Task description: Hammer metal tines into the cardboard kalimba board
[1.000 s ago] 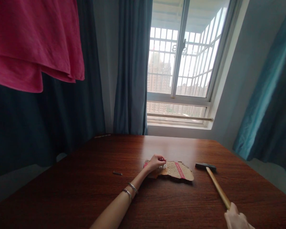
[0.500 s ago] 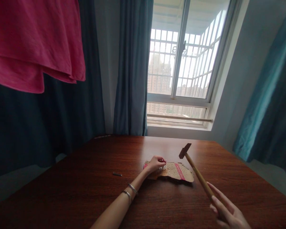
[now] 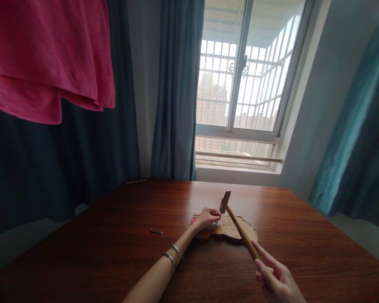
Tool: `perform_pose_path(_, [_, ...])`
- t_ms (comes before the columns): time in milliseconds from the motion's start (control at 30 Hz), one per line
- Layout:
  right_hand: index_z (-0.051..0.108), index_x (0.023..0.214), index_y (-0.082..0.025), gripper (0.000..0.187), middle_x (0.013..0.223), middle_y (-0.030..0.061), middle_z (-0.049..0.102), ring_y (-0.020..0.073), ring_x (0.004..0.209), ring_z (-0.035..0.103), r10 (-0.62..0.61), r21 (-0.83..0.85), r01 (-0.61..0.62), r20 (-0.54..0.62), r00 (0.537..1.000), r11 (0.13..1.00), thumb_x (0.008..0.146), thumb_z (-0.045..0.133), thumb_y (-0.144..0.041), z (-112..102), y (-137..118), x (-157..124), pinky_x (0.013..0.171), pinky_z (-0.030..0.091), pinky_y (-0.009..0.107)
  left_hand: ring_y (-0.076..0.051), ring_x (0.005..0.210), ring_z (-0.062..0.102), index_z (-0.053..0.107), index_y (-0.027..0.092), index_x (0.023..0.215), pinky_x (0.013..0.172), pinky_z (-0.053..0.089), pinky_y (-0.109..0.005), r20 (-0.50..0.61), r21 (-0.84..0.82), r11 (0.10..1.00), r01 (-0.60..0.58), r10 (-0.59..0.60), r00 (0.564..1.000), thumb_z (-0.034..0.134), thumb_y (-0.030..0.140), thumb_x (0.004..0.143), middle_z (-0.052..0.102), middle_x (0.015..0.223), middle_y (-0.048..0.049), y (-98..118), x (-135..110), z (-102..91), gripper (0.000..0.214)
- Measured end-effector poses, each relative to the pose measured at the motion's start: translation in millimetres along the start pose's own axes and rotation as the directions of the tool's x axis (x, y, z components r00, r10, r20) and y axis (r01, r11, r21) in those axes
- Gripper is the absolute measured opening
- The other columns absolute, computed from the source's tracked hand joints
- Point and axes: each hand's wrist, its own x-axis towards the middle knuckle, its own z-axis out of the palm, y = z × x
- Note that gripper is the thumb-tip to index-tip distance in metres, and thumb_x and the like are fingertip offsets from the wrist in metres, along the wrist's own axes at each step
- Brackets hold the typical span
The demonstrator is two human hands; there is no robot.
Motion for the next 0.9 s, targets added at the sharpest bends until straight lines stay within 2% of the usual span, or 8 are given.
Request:
perform_pose_path(233, [0.032,0.133,-0.008,0.092,0.051,-0.0106,0.027,0.0004,0.038,0.011,-0.033,-0.055,0.036,0.048,0.998,0.998,0.064,0.06,-0.061,-0.8,-4.3,-1.9,0.036,0.004,0.018,-0.014,0.069,0.057,0.069,0.011,0.078,0.061,0.04,-0.02,0.007,0.034,0.999,0.031,-0.031,0.999,0.058,0.025,0.064,0.066,0.071,-0.0026,5.6,-2.6,0.4,0.022])
perform_pose_path(367, [0.029,0.135,-0.011,0.087,0.05,-0.011,0.023,0.0015,0.038,0.01,-0.058,-0.057,0.061,0.054,0.997,0.996,0.069,0.056,-0.06,-0.4,-3.8,-3.4,0.037,0.004,0.018,-0.014,0.069,0.057,0.069,0.01,0.077,0.06,0.039,-0.02,-0.008,0.053,0.998,0.024,-0.024,1.0,0.057,0.024,0.064,0.067,0.071,-0.0032,7.2,-3.7,-0.5,0.022])
perform_pose_path(500, [0.04,0.129,-0.008,0.087,0.049,-0.0085,0.027,0.0036,0.04,0.019,-0.085,-0.092,0.084,-0.005,0.996,0.992,0.064,0.059,-0.062,2.0,-1.7,-3.4,0.037,0.007,0.018,-0.013,0.067,0.056,0.069,0.011,0.076,0.059,0.038,-0.019,-0.002,0.057,0.998,0.021,-0.021,1.0,0.057,0.023,0.064,0.066,0.07,-0.0023,6.3,-3.6,-1.4,0.021])
perform_pose_path(567, [0.044,0.127,-0.008,0.083,0.049,-0.0084,0.027,0.0038,0.041,0.019,-0.105,-0.076,0.104,-0.004,0.994,0.992,0.064,0.061,-0.059,2.8,-2.6,-3.1,0.038,0.007,0.018,-0.013,0.067,0.056,0.069,0.01,0.075,0.059,0.038,-0.019,-0.01,0.038,0.999,0.015,-0.015,1.0,0.058,0.023,0.064,0.066,0.07,-0.0024,5.4,-3.2,-1.2,0.021])
perform_pose_path(700, [0.038,0.131,-0.011,0.078,0.051,-0.0098,0.024,0.0024,0.04,0.011,-0.085,-0.046,0.087,0.05,0.995,0.995,0.07,0.058,-0.056,4.1,-6.5,-3.7,0.038,0.003,0.019,-0.014,0.068,0.057,0.069,0.01,0.075,0.059,0.039,-0.02,-0.025,0.019,0.999,0.04,-0.04,0.999,0.058,0.024,0.063,0.066,0.07,-0.0036,4.2,-2.3,0.0,0.022])
perform_pose_path(900, [0.04,0.129,-0.005,0.077,0.05,-0.0099,0.023,0.0036,0.042,0.014,-0.132,-0.062,0.137,0.074,0.988,0.989,0.071,0.058,-0.053,7.3,-6.3,-2.0,0.041,0.006,0.021,-0.013,0.064,0.054,0.069,0.009,0.073,0.056,0.036,-0.019,-0.03,0.031,0.999,0.042,-0.041,0.999,0.057,0.024,0.062,0.064,0.067,-0.0025,2.1,-0.9,1.2,0.021])
